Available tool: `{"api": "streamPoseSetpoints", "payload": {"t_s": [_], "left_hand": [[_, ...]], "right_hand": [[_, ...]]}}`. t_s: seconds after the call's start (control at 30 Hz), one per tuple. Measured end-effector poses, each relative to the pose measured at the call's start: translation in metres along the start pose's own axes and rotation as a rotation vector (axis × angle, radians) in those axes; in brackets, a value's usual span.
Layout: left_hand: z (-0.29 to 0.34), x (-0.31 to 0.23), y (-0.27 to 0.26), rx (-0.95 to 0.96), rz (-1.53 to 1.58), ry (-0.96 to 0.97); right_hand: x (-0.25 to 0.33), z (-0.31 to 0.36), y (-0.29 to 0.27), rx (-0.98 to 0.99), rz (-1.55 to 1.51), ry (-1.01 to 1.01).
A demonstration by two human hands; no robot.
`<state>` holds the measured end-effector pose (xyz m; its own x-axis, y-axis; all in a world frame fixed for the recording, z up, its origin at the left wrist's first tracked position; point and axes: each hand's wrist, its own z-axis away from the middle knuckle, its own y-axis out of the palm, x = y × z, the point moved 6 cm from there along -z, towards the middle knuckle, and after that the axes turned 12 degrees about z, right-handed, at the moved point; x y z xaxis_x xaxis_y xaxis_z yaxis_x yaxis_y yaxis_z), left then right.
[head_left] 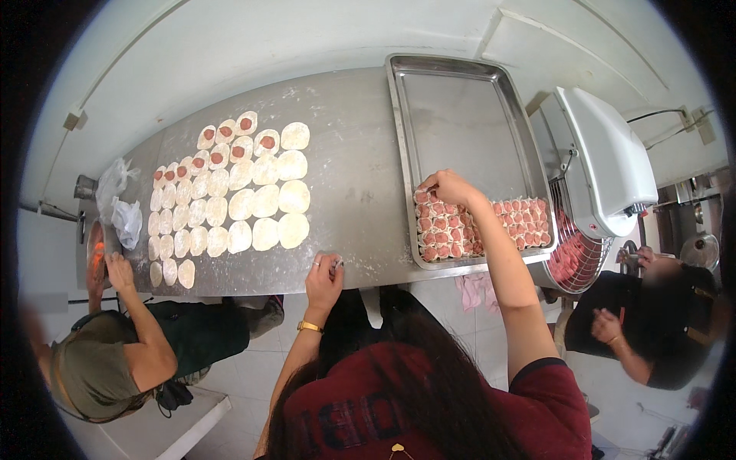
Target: The person repeatedly picks up small circular dough pieces, places a portion of meat filling in the center, folds the dough over, and seals the edges to form dumplings. The finished dumplings are placed in neat rows on a metal tray. A coworker is visible preparing dough and filling in the background.
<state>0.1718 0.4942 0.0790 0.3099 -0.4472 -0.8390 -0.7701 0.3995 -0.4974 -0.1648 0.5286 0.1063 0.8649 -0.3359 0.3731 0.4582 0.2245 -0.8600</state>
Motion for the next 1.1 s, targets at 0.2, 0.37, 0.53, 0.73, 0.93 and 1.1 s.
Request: {"api": "streamPoseSetpoints", "payload": {"t_s": [0.2, 0.37, 0.53, 0.73, 0.93, 1.1], "left_hand": [[-0.005, 0.009, -0.008, 0.139, 0.146, -0.101], [-0.059, 0.015, -0.073, 0.051, 0.093, -0.050], [-0.186, 0.086, -0.201, -0.348, -0.127, -0.008], [-0.323, 0.199, -0.291, -0.323, -0.413, -0.291], [-0.382, 0.280, -0.286, -0.241, -0.451, -0.475], [-0.399, 0.303, -0.280, -0.317, -0.134, -0.451]], "right_hand": [[-0.013, 0.002, 0.007, -0.155, -0.128, -0.069], [-0.022, 0.026, -0.007, -0.375, -0.239, 0.044], [-0.008, 0.052, -0.012, -0.434, -0.339, 0.213], [0.053, 0.069, -0.008, -0.418, -0.325, 0.276], [0.105, 0.083, 0.002, -0.355, -0.359, 0.437], [0.097, 0.107, 0.022, -0.400, -0.363, 0.490]]}}
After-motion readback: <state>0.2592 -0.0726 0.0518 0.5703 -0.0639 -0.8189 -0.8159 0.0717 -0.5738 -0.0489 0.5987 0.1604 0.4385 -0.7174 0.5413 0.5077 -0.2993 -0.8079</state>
